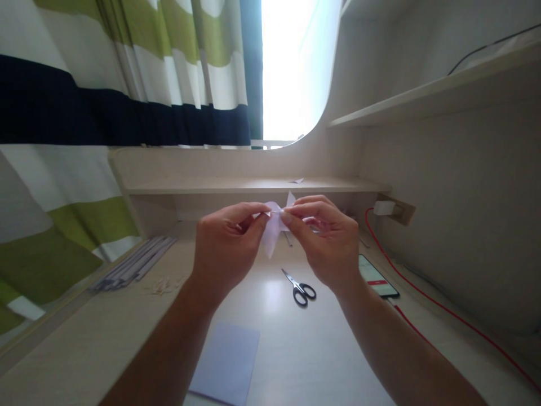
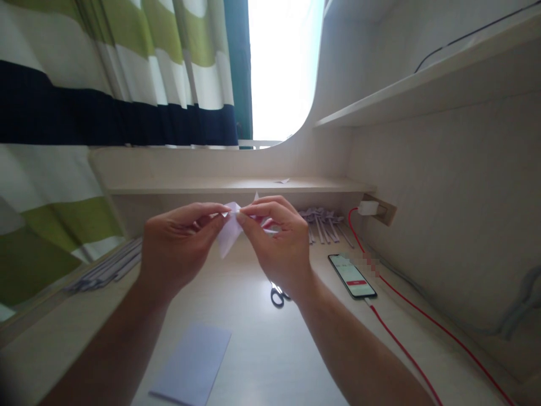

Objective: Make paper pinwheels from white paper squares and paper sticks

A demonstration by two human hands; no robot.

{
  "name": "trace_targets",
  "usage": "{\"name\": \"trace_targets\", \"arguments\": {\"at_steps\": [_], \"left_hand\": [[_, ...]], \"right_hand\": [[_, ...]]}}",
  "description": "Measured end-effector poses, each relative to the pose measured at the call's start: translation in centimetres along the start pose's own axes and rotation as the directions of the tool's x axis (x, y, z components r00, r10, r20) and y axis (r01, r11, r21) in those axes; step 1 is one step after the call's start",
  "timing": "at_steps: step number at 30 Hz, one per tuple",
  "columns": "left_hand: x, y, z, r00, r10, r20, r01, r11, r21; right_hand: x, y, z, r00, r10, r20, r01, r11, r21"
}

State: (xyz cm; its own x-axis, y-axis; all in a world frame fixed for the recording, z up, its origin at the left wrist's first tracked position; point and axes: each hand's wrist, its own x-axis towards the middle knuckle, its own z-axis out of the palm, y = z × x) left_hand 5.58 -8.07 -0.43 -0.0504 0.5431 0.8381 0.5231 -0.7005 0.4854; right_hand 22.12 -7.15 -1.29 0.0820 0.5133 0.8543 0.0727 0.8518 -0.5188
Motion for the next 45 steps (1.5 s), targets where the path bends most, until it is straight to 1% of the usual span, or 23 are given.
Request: {"name": "trace_targets", "arguments": {"at_steps": [3, 6, 13, 15, 25, 34, 41, 45], "left_hand": [[0.1, 0.0, -0.3, 0.998, 0.06, -0.023, -0.06, 0.998, -0.006], [0.3, 0.1, -0.6, 0.991, 0.132, -0.009, -0.131, 0.991, 0.024], [0.5, 0.3, -0.9, 0.98, 0.197, 0.021, -0.198, 0.978, 0.063], [0.5, 0.3, -0.9, 0.978, 0.21, 0.021, -0.211, 0.976, 0.05], [0.7, 0.3, -1.2, 0.977, 0.204, 0.065, -0.2, 0.978, -0.06], [0.8, 0.2, -1.4, 0.965, 0.245, 0.09, -0.245, 0.969, -0.011], [0.8, 0.4, -1.5, 0.967, 0.232, 0.104, -0.234, 0.972, 0.006], [0.9, 0.4, -1.5, 0.967, 0.224, 0.121, -0.224, 0.974, -0.012]], "right_hand": [[0.1, -0.2, -0.1, 1.0, 0.008, -0.006, -0.008, 1.0, 0.01], [0.2, -0.3, -0.2, 1.0, 0.001, -0.01, -0.001, 1.0, 0.0], [0.2, -0.3, -0.2, 1.0, 0.002, 0.023, -0.002, 1.0, 0.022], [0.2, -0.3, -0.2, 1.0, -0.002, 0.028, 0.001, 1.0, 0.014], [0.1, -0.3, -0.2, 1.0, -0.012, 0.006, 0.012, 1.0, -0.004], [0.1, -0.3, -0.1, 1.0, 0.015, -0.004, -0.015, 1.0, 0.013], [0.2, -0.2, -0.2, 1.0, 0.004, 0.007, -0.004, 1.0, 0.002], [0.2, -0.2, -0.2, 1.0, 0.003, 0.005, -0.003, 1.0, -0.01]]}}
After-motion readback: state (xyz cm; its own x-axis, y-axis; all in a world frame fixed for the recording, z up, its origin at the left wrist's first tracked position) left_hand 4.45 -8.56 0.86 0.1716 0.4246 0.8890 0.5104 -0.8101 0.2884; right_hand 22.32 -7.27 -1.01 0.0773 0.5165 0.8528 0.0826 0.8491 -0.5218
